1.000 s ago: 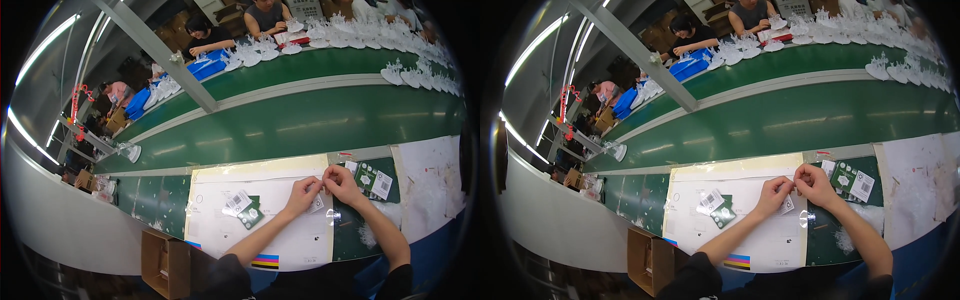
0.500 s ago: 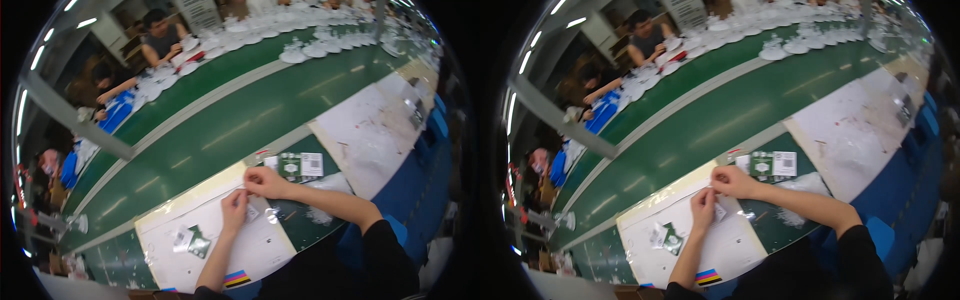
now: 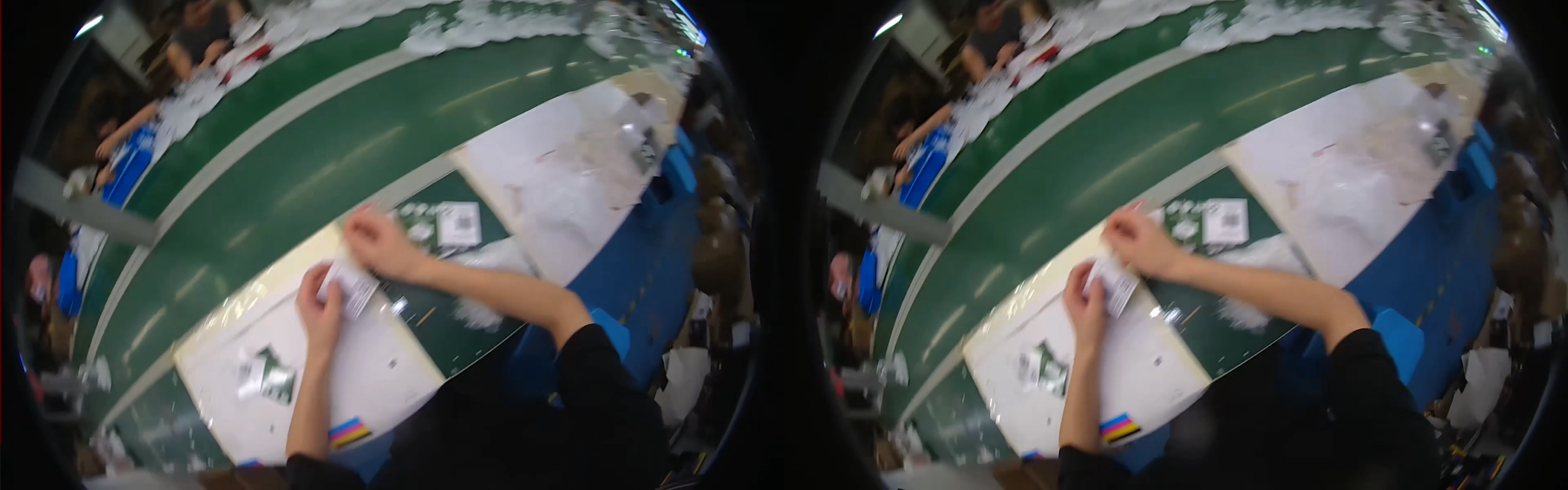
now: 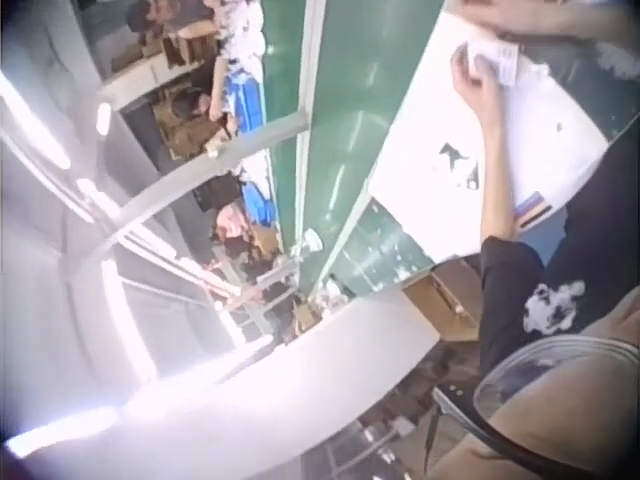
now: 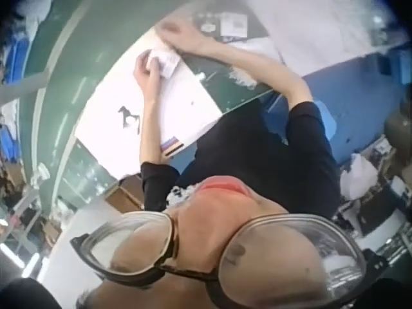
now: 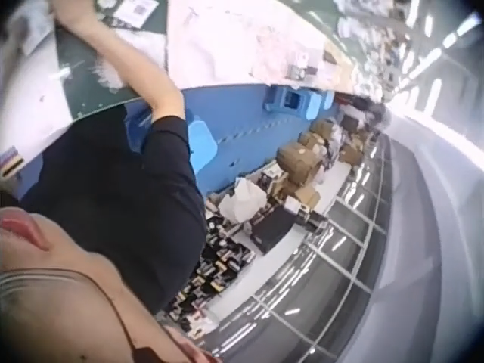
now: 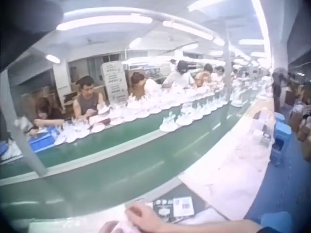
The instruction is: Assembling PCB circuit boards into white plastic housings on a factory production line.
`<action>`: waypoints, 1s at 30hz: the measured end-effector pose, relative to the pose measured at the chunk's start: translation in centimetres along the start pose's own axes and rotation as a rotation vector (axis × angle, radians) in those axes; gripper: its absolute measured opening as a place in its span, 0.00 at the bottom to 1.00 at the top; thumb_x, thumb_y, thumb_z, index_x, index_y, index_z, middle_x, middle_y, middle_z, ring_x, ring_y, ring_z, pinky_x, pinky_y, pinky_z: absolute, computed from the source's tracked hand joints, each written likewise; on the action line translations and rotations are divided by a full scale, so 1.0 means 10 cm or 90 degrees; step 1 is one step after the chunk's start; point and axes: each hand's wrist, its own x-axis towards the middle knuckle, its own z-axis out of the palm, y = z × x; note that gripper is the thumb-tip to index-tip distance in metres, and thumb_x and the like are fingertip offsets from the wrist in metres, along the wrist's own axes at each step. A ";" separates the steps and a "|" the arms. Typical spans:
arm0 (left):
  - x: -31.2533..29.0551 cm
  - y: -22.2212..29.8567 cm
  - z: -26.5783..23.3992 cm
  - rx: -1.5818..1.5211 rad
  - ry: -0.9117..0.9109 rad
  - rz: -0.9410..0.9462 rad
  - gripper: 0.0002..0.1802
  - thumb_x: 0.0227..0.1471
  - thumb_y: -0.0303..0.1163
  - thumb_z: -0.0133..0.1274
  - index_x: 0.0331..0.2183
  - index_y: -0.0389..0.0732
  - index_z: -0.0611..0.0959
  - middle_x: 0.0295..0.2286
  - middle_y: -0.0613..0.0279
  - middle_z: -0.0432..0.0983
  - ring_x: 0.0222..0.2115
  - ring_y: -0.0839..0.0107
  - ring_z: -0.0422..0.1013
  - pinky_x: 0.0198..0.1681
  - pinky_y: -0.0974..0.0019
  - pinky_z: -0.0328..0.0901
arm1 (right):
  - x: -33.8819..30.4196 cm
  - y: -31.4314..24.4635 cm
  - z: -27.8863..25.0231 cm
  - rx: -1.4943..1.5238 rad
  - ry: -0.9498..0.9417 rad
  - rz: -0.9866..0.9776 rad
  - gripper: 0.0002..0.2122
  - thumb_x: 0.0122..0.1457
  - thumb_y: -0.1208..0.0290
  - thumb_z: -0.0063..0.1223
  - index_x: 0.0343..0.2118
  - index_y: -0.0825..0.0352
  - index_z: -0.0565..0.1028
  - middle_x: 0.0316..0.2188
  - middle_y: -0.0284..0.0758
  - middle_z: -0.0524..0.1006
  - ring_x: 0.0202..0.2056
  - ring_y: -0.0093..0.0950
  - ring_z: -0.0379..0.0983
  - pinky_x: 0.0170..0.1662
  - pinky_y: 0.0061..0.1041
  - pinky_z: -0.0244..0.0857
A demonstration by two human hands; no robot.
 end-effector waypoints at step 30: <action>0.00 -0.03 -0.13 0.030 -0.124 0.139 0.22 0.53 0.30 0.44 0.49 0.33 0.69 0.42 0.57 0.68 0.42 0.67 0.65 0.45 0.72 0.58 | 0.04 -0.05 0.04 0.134 -0.087 0.044 0.05 0.60 0.71 0.42 0.29 0.65 0.66 0.20 0.30 0.70 0.17 0.18 0.67 0.18 0.14 0.59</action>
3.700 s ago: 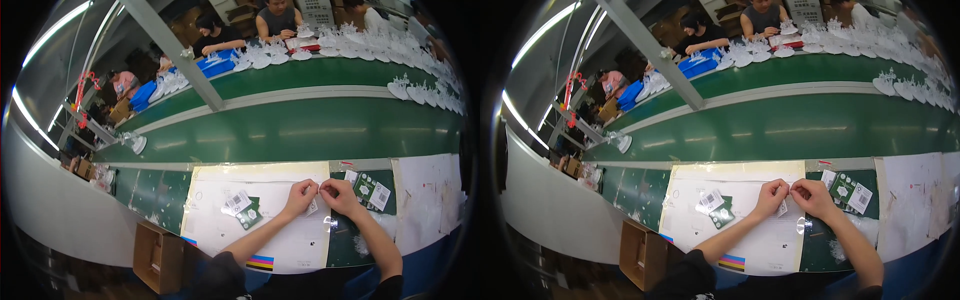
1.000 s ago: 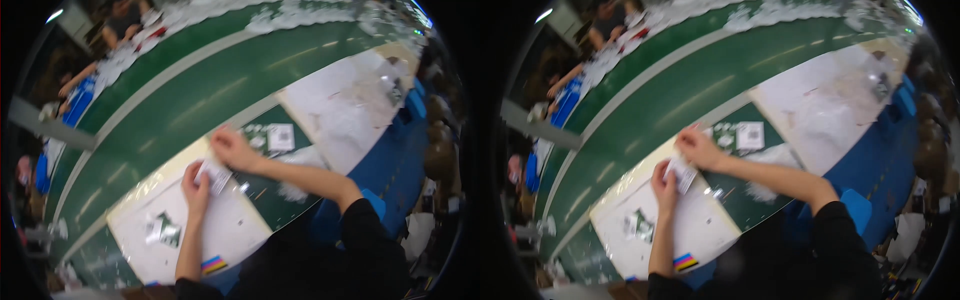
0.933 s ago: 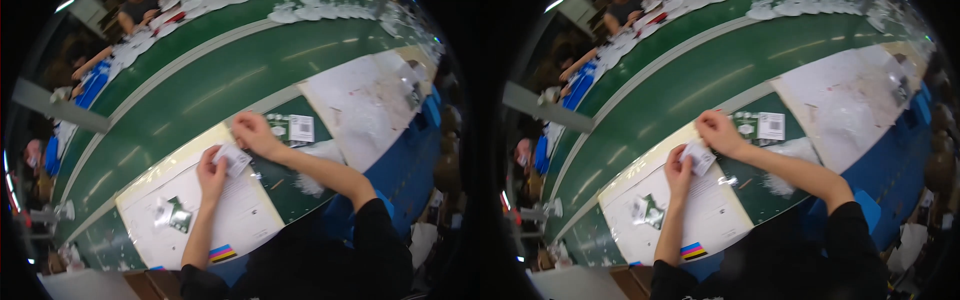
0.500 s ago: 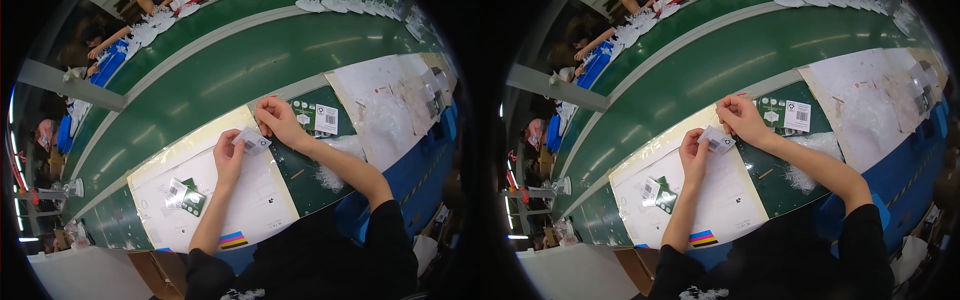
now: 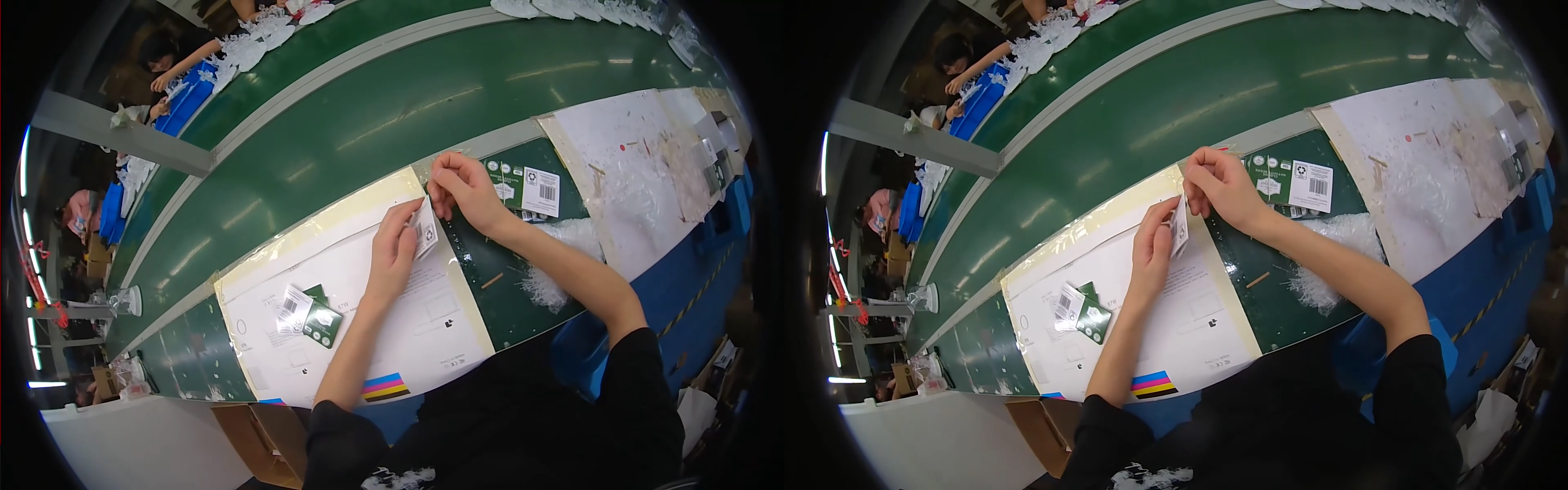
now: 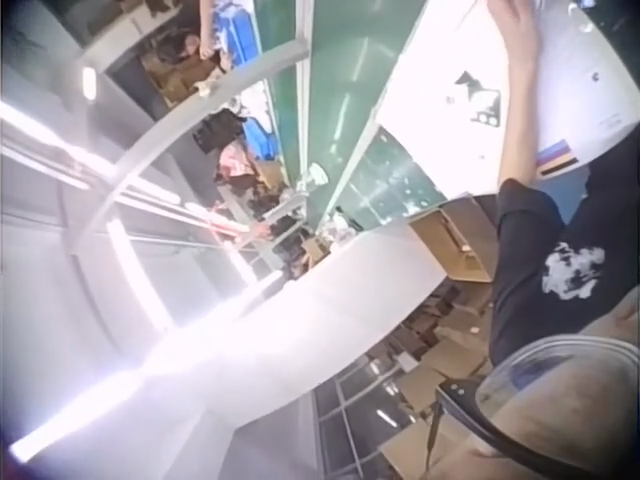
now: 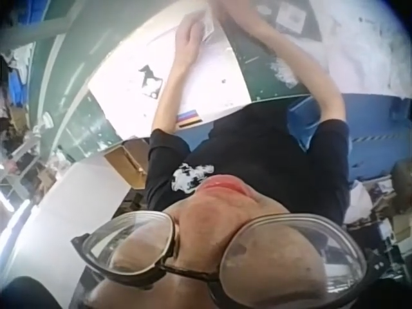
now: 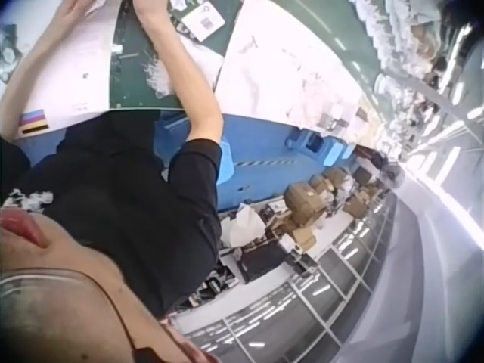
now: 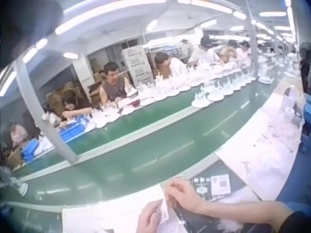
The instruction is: Assembling PCB circuit boards into white plastic housings on a factory production line.
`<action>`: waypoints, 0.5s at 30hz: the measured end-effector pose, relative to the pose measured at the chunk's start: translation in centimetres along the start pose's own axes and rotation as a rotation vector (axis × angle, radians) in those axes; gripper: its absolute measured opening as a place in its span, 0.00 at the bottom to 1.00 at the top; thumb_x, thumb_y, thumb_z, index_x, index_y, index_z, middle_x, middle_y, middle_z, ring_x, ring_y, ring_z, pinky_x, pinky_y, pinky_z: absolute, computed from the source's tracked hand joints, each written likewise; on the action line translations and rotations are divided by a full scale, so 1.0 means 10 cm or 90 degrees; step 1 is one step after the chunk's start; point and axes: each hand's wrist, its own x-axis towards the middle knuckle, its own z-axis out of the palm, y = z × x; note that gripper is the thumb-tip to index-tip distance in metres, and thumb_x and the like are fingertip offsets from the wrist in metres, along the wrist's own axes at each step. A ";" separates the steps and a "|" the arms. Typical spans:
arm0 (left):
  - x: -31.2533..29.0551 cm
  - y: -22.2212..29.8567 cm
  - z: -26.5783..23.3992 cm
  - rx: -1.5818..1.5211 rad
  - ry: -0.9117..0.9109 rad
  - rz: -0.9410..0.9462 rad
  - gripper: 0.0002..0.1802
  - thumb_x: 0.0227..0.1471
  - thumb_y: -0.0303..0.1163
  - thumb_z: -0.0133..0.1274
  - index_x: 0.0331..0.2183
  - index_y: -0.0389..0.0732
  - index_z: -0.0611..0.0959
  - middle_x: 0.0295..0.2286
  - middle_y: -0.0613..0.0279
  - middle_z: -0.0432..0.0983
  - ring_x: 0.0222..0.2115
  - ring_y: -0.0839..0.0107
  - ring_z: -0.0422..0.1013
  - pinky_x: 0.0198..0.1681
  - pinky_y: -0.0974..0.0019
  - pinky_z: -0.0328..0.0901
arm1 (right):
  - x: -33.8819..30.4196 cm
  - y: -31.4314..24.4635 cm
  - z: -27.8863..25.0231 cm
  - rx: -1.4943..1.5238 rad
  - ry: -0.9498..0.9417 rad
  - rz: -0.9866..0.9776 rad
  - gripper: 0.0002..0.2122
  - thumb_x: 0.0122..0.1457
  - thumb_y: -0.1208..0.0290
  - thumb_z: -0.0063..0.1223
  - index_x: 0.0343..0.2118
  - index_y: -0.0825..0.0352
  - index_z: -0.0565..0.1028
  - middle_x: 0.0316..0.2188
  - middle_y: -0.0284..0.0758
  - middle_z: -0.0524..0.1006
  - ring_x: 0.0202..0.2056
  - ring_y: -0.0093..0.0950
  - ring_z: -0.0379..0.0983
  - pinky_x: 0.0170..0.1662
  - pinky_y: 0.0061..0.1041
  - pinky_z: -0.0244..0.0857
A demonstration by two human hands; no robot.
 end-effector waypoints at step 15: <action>-0.04 0.03 0.07 -0.203 0.130 -0.168 0.14 0.54 0.25 0.48 0.43 0.32 0.72 0.29 0.59 0.76 0.27 0.76 0.73 0.28 0.75 0.66 | 0.04 0.01 -0.02 0.010 0.044 0.010 0.07 0.61 0.69 0.44 0.28 0.65 0.67 0.21 0.30 0.72 0.18 0.18 0.69 0.19 0.14 0.61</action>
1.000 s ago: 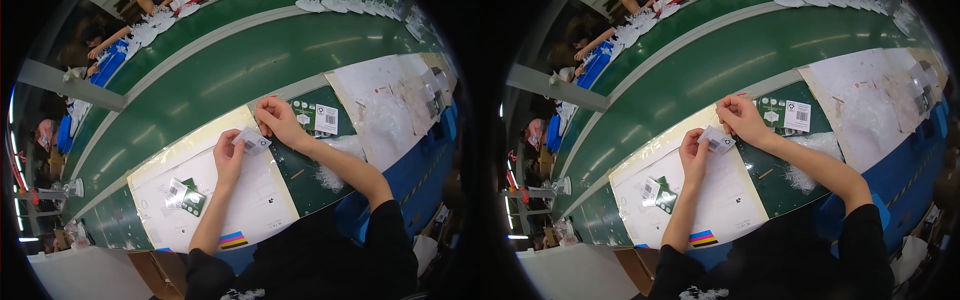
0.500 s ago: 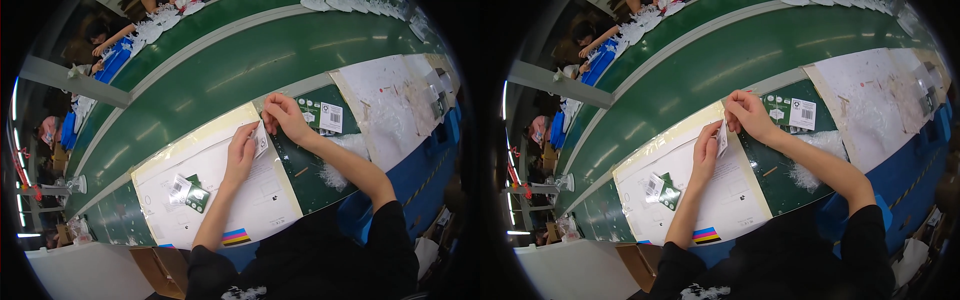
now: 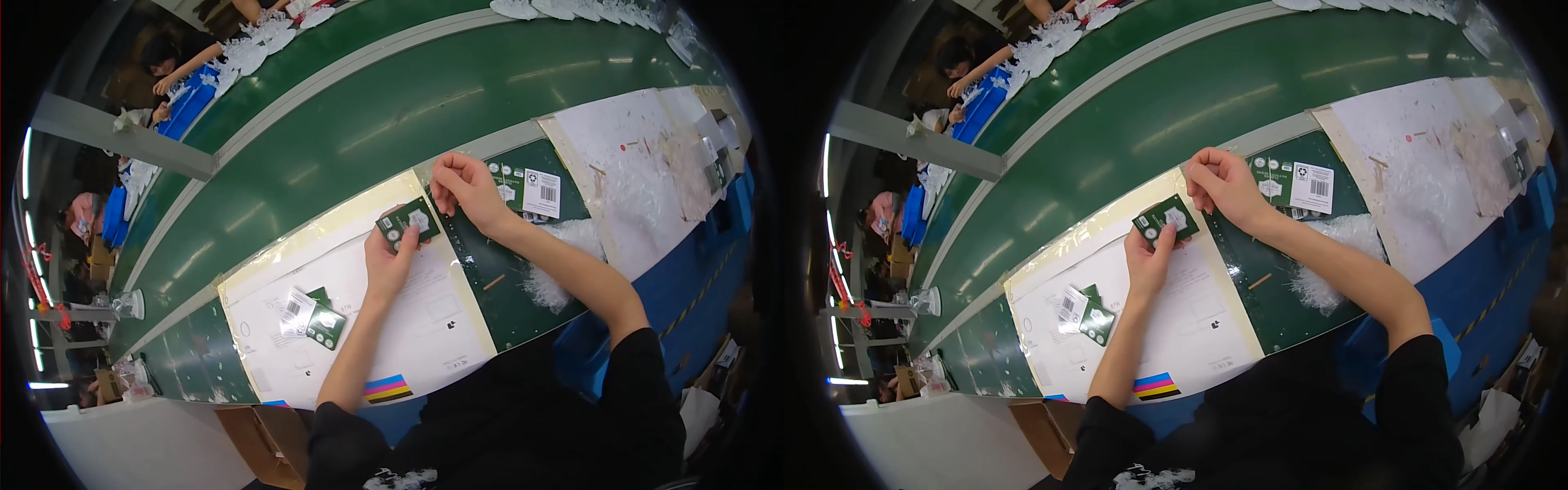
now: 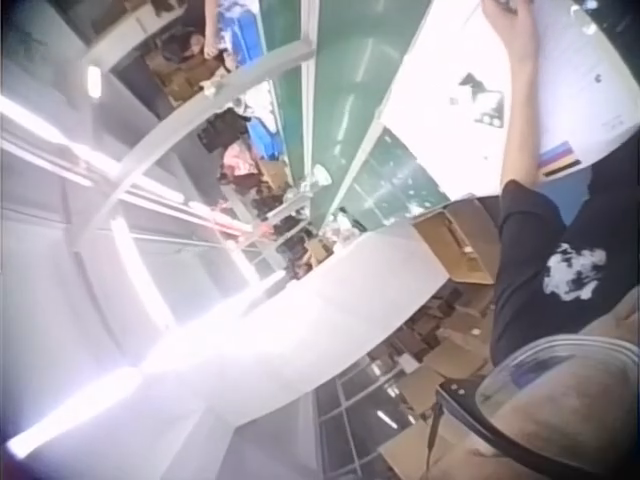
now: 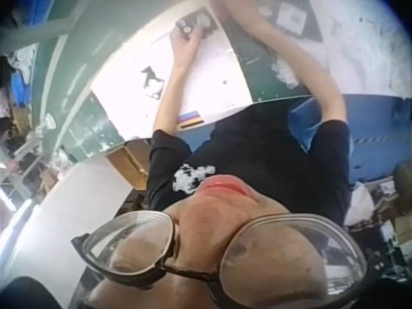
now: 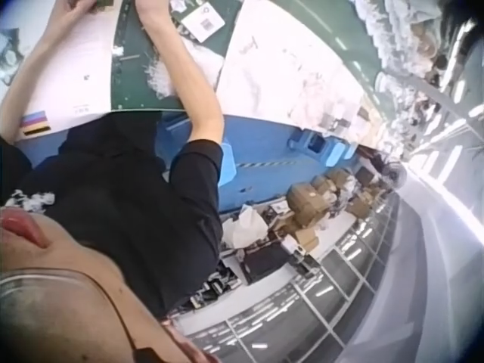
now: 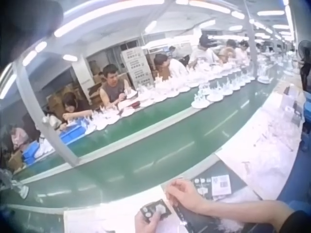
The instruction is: Assembling PCB circuit boards into white plastic housings on a factory production line.
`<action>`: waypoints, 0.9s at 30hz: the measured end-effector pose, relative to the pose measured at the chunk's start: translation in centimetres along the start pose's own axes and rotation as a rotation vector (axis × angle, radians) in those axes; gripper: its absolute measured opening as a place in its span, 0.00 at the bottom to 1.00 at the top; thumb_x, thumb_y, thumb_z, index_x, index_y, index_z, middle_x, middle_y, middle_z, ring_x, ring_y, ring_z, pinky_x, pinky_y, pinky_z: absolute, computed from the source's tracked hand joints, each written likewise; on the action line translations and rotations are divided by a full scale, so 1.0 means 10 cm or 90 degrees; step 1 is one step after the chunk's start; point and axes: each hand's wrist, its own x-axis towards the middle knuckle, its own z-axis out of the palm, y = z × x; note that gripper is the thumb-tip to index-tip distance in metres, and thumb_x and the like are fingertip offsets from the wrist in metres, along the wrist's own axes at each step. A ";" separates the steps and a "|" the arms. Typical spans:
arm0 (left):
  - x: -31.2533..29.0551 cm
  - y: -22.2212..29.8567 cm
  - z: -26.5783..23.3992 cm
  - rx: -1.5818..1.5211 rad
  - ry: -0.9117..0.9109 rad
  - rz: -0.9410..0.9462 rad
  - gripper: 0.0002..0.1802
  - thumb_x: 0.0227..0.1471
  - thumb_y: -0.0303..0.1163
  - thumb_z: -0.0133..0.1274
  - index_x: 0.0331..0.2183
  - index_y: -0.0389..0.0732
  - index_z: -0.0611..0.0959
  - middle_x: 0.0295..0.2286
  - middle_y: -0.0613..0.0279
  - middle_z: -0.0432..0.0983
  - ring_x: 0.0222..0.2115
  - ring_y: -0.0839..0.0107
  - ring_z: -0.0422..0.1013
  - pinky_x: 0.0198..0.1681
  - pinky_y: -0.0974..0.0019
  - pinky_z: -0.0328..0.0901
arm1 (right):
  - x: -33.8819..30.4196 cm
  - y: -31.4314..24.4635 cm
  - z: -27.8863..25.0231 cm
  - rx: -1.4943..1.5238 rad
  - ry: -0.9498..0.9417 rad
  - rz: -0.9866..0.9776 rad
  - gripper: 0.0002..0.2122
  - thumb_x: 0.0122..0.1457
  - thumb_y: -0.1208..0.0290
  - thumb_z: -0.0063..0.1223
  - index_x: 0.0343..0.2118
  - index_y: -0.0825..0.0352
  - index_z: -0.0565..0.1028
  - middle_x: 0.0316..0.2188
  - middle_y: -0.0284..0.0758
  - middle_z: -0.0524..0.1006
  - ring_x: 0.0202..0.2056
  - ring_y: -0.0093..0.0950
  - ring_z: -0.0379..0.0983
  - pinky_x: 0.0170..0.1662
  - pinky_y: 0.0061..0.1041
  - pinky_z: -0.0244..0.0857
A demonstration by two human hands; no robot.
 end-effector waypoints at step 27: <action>0.02 0.18 -0.02 -0.061 0.116 0.003 0.27 0.52 0.22 0.44 0.54 0.41 0.60 0.28 0.59 0.72 0.19 0.76 0.69 0.20 0.77 0.64 | -0.04 -0.05 0.11 -0.078 -0.002 -0.038 0.08 0.57 0.78 0.49 0.38 0.74 0.74 0.29 0.36 0.77 0.23 0.18 0.72 0.21 0.12 0.64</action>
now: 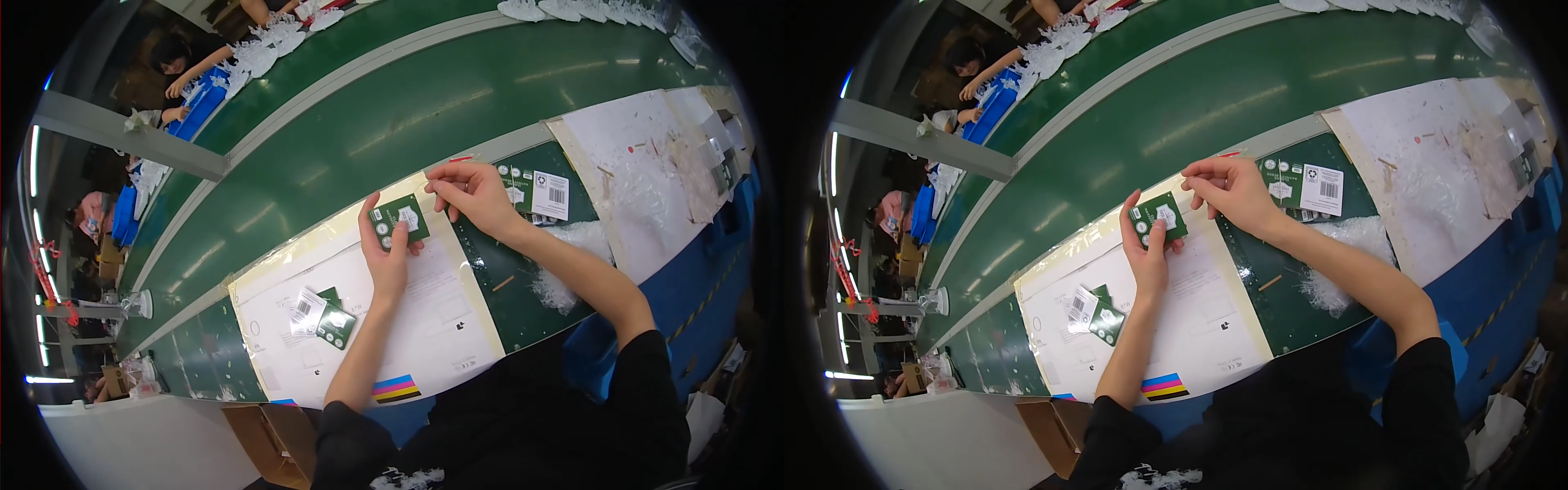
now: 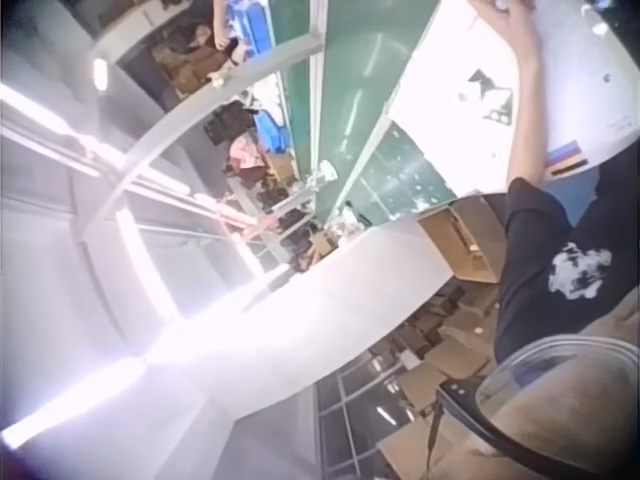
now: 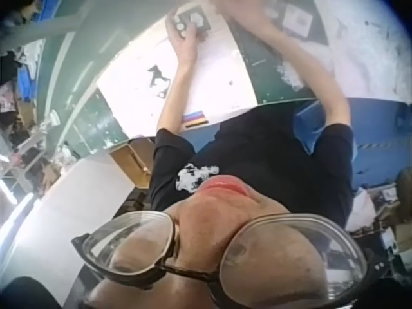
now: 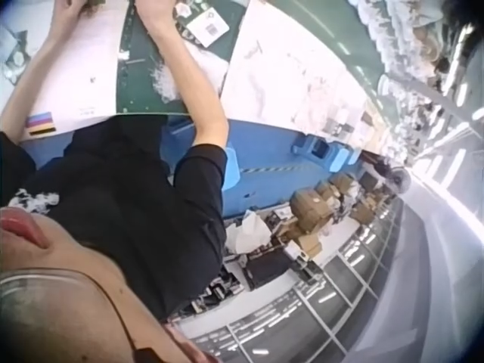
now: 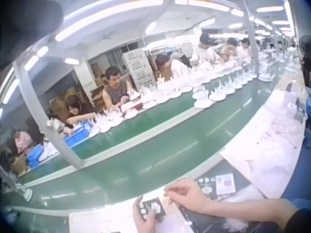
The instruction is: Assembling PCB circuit boards into white plastic housings on a factory production line.
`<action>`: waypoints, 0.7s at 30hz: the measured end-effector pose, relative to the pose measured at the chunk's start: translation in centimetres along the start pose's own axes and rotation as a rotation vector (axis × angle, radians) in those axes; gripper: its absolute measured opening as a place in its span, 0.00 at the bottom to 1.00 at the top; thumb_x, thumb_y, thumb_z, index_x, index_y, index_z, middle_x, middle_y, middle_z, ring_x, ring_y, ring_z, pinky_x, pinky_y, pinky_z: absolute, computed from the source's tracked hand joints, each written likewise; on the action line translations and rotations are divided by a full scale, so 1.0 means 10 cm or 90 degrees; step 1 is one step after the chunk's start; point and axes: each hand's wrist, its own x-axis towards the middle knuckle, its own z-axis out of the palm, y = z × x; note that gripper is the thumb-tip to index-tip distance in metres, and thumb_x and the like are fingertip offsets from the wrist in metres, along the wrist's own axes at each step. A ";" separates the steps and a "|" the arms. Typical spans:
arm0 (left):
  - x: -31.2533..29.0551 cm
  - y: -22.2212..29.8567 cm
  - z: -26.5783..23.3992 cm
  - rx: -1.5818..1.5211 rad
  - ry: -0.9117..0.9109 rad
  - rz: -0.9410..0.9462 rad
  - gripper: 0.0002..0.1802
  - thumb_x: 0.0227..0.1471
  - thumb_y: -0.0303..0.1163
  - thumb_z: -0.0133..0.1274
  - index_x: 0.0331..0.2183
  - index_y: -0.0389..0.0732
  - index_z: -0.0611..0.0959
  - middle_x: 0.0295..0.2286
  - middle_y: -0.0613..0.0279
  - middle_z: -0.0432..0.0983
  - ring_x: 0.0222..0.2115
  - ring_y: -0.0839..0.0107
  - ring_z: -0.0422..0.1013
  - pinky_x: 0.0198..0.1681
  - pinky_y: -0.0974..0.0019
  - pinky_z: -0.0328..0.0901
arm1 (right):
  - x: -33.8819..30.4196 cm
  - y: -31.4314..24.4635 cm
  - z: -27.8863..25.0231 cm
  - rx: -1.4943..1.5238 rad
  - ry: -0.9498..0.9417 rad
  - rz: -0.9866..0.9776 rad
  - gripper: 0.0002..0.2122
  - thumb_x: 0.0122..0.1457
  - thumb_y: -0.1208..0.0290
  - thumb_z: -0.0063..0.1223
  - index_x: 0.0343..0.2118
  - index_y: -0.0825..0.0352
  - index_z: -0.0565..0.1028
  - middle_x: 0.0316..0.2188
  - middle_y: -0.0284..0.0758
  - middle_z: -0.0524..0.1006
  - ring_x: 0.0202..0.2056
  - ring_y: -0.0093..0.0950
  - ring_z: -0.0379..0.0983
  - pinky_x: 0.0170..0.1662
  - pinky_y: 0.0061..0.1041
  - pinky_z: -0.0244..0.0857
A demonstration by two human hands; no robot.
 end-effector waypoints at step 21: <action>0.01 0.00 0.00 -0.019 -0.036 -0.003 0.31 0.52 0.22 0.45 0.57 0.42 0.56 0.26 0.61 0.73 0.18 0.79 0.67 0.19 0.77 0.62 | 0.01 -0.01 -0.03 0.019 0.055 -0.005 0.06 0.60 0.75 0.46 0.36 0.72 0.72 0.29 0.33 0.76 0.21 0.14 0.67 0.20 0.11 0.60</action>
